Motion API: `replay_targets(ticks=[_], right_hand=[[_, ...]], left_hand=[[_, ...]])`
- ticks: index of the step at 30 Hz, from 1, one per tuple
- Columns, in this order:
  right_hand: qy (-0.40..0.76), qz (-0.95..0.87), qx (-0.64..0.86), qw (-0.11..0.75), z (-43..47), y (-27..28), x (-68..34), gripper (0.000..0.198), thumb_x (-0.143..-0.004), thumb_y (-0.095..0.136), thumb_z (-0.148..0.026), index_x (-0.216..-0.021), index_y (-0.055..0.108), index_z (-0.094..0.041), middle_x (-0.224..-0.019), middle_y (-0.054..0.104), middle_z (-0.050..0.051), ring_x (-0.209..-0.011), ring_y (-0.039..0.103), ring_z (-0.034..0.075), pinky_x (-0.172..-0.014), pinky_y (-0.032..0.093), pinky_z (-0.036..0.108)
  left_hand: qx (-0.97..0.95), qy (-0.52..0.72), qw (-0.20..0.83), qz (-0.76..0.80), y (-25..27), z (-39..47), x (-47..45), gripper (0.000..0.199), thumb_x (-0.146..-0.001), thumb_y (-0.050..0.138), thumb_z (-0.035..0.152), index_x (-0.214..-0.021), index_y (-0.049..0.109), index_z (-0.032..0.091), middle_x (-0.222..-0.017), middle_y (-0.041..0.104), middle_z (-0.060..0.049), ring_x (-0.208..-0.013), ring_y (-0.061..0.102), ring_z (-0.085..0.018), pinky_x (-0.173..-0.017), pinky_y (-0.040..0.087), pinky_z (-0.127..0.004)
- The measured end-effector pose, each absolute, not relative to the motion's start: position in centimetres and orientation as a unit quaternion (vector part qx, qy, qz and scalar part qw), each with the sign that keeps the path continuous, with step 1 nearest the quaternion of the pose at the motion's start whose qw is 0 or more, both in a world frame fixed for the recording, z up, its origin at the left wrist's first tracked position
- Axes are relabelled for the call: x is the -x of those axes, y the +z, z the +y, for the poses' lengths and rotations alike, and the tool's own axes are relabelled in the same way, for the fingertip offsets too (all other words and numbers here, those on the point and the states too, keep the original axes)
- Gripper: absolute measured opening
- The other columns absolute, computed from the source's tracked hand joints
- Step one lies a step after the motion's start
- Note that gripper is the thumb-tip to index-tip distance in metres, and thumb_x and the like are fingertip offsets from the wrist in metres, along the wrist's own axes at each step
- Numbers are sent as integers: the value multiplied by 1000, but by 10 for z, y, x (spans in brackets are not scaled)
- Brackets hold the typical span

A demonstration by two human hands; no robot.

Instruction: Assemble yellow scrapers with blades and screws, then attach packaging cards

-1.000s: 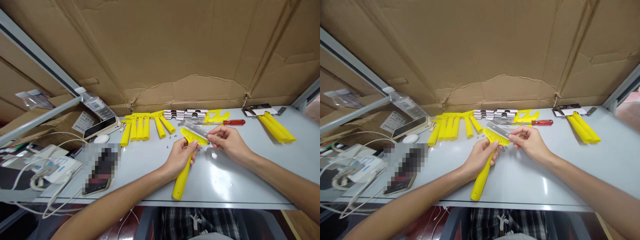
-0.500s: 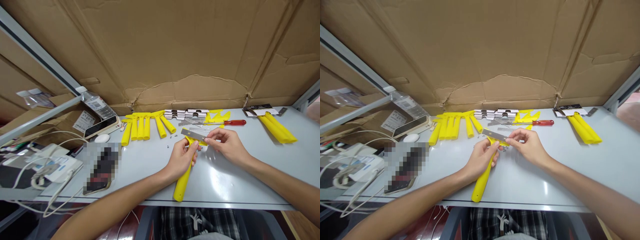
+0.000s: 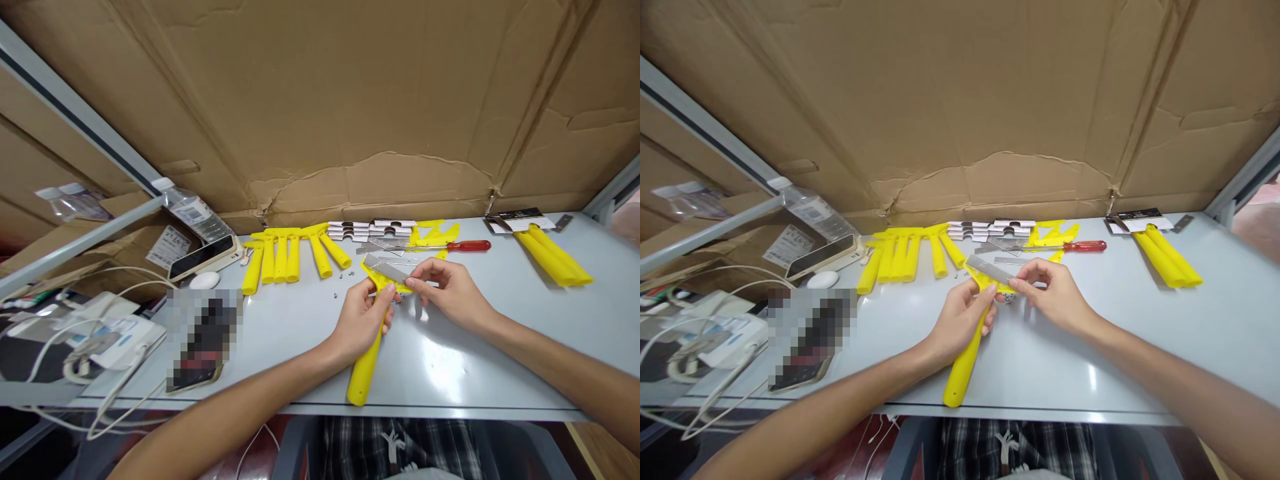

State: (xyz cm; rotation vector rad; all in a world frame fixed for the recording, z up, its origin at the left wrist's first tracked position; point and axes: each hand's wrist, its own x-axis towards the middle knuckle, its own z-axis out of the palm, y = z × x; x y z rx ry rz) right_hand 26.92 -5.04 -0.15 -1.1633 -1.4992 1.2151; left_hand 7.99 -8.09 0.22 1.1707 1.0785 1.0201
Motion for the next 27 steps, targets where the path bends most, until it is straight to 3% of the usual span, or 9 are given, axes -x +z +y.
replay_targets(ticks=[4, 9, 12, 20, 27], right_hand=[[540, -588, 451, 400, -53, 2, -269, 48, -75, 83, -56, -95, 62, -18, -82, 73, 4, -61, 63, 13, -58, 53, 27], [534, -589, 455, 401, -58, 4, -268, 44, -75, 85, -50, -97, 65, -18, -73, 72, 3, -63, 68, 16, -61, 54, 27], [523, -595, 454, 408, -61, 4, -267, 41, -75, 84, -48, -96, 66, -18, -66, 67, 0, -65, 70, 17, -61, 54, 27], [528, -612, 443, 387, -63, -2, -268, 42, -80, 81, -52, -99, 64, -19, -69, 69, 0, -64, 69, 16, -64, 54, 29], [580, -605, 413, 356, -63, 1, -266, 47, -88, 67, -63, -100, 62, -17, -70, 71, 3, -60, 68, 16, -58, 54, 28]], left_hand=[[-503, 441, 589, 453, 3, -82, -81, 48, -86, 70, 63, -91, 60, 16, -53, 52, 6, -43, 47, -8, -43, 40, -20], [-463, 449, 621, 445, 7, -82, -81, 50, -84, 70, 66, -86, 59, 17, -72, 66, -1, -42, 50, -7, -37, 40, -20], [-450, 425, 639, 457, 9, -81, -78, 52, -85, 68, 67, -80, 59, 16, -66, 63, -1, -39, 49, -8, -34, 39, -21], [-447, 392, 638, 489, 9, -77, -75, 52, -87, 65, 65, -69, 58, 16, -54, 57, 1, -35, 48, -9, -32, 37, -20], [-457, 418, 618, 484, 8, -75, -73, 48, -86, 67, 62, -76, 61, 16, -59, 59, 1, -36, 49, -9, -32, 39, -20]])
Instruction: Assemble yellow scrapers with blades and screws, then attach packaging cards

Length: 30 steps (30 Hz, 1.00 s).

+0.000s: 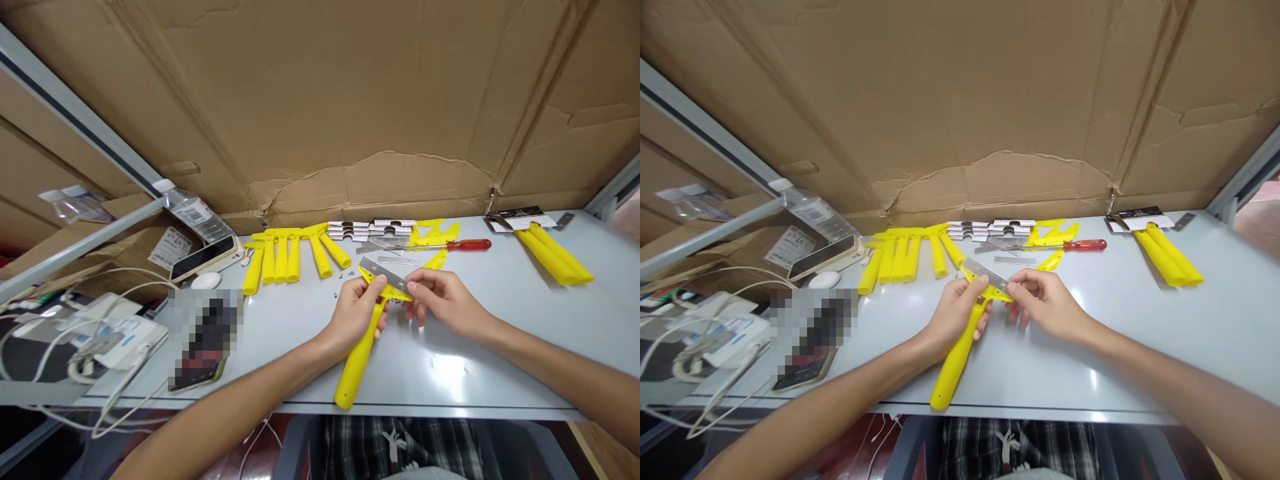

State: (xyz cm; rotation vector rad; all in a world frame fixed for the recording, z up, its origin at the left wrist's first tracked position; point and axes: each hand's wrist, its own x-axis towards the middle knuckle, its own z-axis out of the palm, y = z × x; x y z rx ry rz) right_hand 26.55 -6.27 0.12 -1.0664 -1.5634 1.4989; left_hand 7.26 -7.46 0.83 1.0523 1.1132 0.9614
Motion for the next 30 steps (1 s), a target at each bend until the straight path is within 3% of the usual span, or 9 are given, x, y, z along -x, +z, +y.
replay_targets(ticks=[6, 12, 17, 22, 30], right_hand=[[612, -573, 418, 350, -58, 0, -269, 48, -78, 81, -54, -101, 63, -16, -66, 70, 1, -58, 67, 16, -56, 54, 27], [608, -586, 403, 354, -58, 2, -270, 42, -78, 81, -48, -99, 62, -17, -64, 69, 0, -54, 64, 14, -57, 53, 26], [611, -592, 410, 329, -58, 2, -269, 45, -82, 76, -57, -99, 62, -17, -65, 69, 1, -57, 66, 15, -57, 53, 27], [605, -631, 398, 278, -59, 3, -269, 50, -88, 66, -64, -79, 64, -15, -67, 69, 4, -49, 58, 10, -48, 47, 22], [596, -642, 405, 262, -63, 8, -268, 51, -89, 65, -64, -71, 60, -16, -61, 64, 2, -44, 53, 9, -42, 43, 21]], left_hand=[[-468, 411, 614, 486, 5, -74, -73, 46, -86, 68, 60, -75, 60, 16, -56, 58, 2, -35, 49, -9, -31, 39, -20], [-480, 400, 611, 487, 8, -77, -74, 47, -87, 68, 61, -74, 61, 17, -51, 56, 3, -34, 48, -9, -32, 38, -20], [-476, 403, 608, 492, 8, -77, -73, 46, -87, 69, 61, -75, 60, 17, -49, 56, 3, -33, 48, -10, -33, 37, -21], [-473, 403, 609, 493, 7, -76, -72, 45, -87, 68, 60, -76, 60, 17, -48, 55, 3, -33, 47, -10, -32, 37, -21], [-476, 396, 612, 492, 7, -76, -73, 45, -87, 68, 60, -74, 60, 17, -49, 55, 3, -33, 47, -9, -32, 38, -20]])
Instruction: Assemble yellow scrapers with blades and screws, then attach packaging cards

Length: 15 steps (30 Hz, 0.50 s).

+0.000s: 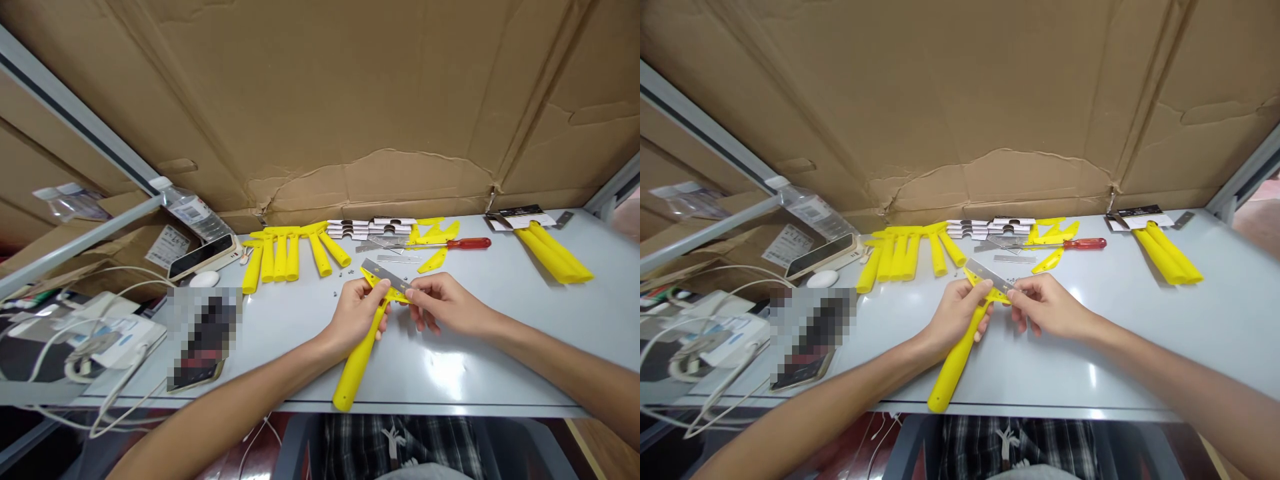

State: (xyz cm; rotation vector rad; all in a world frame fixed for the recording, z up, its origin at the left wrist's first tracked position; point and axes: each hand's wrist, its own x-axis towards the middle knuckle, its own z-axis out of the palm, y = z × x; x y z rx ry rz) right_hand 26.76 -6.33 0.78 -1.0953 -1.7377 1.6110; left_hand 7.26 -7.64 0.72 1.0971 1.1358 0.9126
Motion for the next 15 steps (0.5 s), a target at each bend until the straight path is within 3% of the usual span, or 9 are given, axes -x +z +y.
replay_targets(ticks=[6, 10, 15], right_hand=[[538, -628, 457, 328, -45, 9, -283, 55, -88, 60, -71, -84, 67, -16, -70, 67, 6, -53, 60, 13, -43, 43, 26], [333, -681, 518, 395, -24, 12, -306, 47, -94, 56, -60, -80, 69, -16, -71, 67, 6, -55, 56, 13, -58, 47, 31], [150, -737, 545, 371, -9, 6, -323, 30, -94, 56, -41, -81, 71, -18, -73, 70, 4, -61, 56, 14, -65, 43, 32]], left_hand=[[-454, 429, 598, 502, 7, -71, -69, 46, -83, 72, 60, -73, 61, 16, -59, 59, 1, -38, 49, -8, -31, 39, -20], [-437, 440, 594, 513, 7, -65, -66, 44, -83, 73, 56, -72, 59, 16, -63, 60, 0, -39, 49, -8, -31, 39, -19], [-416, 447, 600, 517, 6, -60, -65, 40, -85, 71, 51, -73, 58, 16, -62, 60, 0, -39, 48, -8, -32, 39, -19]])
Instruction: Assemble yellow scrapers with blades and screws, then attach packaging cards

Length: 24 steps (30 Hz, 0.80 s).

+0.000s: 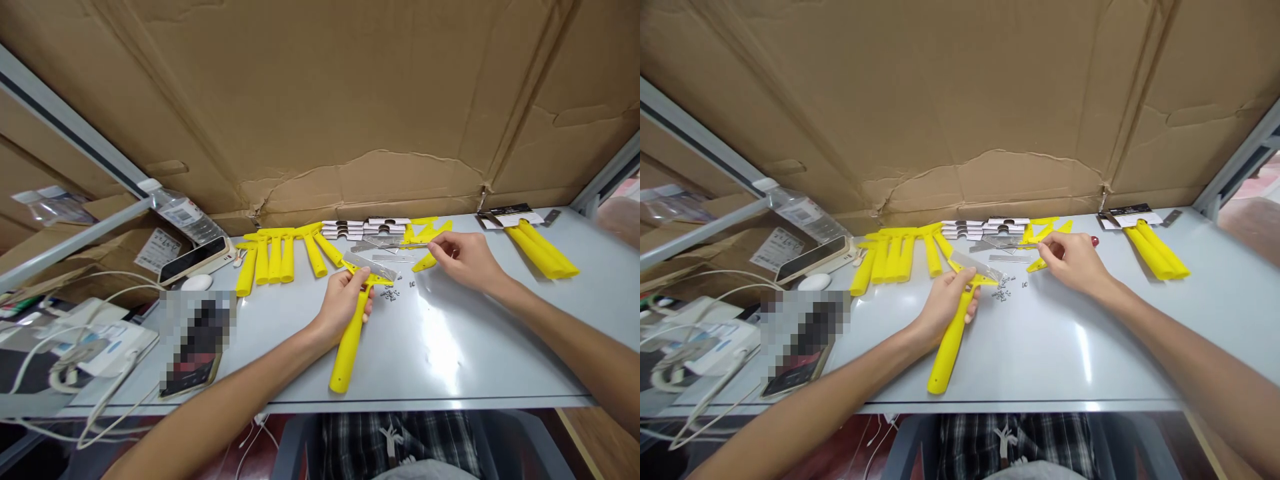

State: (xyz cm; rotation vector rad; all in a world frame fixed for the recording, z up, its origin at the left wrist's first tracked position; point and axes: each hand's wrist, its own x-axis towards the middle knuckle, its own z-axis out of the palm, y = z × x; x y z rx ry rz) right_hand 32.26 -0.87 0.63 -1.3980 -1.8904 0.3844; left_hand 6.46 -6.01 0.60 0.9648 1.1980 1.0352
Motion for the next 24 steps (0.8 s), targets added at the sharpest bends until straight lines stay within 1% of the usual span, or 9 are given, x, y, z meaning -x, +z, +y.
replay_targets(ticks=[4, 6, 8, 10, 11, 13, 18, 20, 24], right_hand=[[129, -752, 554, 334, -4, -1, -327, 27, -93, 55, -36, -82, 73, -19, -73, 71, 3, -62, 58, 14, -65, 41, 31], [116, -764, 554, 311, -2, -3, -328, 26, -93, 55, -35, -86, 75, -18, -79, 73, 4, -65, 61, 15, -70, 43, 32], [96, -786, 544, 277, 1, -6, -331, 27, -94, 55, -34, -99, 76, -18, -97, 75, 7, -70, 64, 16, -77, 47, 34], [88, -810, 529, 238, 3, -8, -333, 33, -94, 55, -34, -115, 74, -18, -118, 72, 11, -74, 65, 17, -81, 50, 36], [88, -818, 523, 221, 4, -9, -335, 35, -95, 54, -34, -119, 73, -18, -126, 69, 12, -76, 66, 17, -82, 51, 37], [85, -828, 517, 198, 6, -11, -337, 35, -95, 53, -32, -119, 73, -18, -132, 66, 12, -83, 68, 19, -83, 53, 37], [65, -840, 517, 154, 8, -12, -339, 31, -94, 53, -31, -114, 75, -20, -130, 68, 9, -104, 68, 25, -89, 53, 38], [60, -841, 521, 130, 9, -12, -340, 31, -94, 53, -33, -112, 75, -22, -126, 69, 8, -106, 68, 26, -89, 52, 39], [61, -846, 518, 109, 10, -12, -342, 32, -96, 51, -35, -112, 75, -23, -123, 70, 8, -100, 68, 25, -89, 51, 38]], left_hand=[[-405, 455, 606, 513, 6, -59, -64, 37, -85, 71, 49, -76, 56, 17, -63, 59, 1, -39, 48, -8, -32, 38, -19], [-406, 456, 605, 511, 6, -58, -63, 38, -85, 71, 50, -75, 56, 17, -63, 59, 1, -39, 48, -7, -32, 38, -19], [-409, 456, 604, 510, 6, -58, -63, 38, -84, 72, 50, -74, 57, 16, -63, 59, 0, -39, 48, -7, -32, 38, -19], [-409, 455, 604, 511, 6, -58, -63, 39, -84, 72, 50, -73, 57, 16, -63, 60, 0, -39, 49, -7, -32, 38, -19], [-407, 454, 604, 513, 7, -58, -63, 39, -84, 72, 50, -73, 57, 16, -63, 60, 0, -39, 49, -8, -32, 38, -19], [-405, 452, 605, 515, 7, -59, -63, 39, -84, 71, 50, -72, 57, 16, -63, 60, 0, -39, 49, -8, -32, 38, -19], [-405, 452, 607, 513, 6, -59, -63, 39, -84, 72, 50, -72, 58, 16, -63, 60, 0, -39, 49, -8, -32, 39, -19], [-405, 454, 608, 511, 6, -59, -62, 38, -84, 72, 49, -72, 57, 16, -62, 59, 0, -39, 49, -8, -32, 38, -19], [-406, 455, 607, 509, 5, -58, -63, 37, -84, 72, 47, -71, 57, 16, -62, 59, 0, -39, 48, -8, -32, 39, -19]])
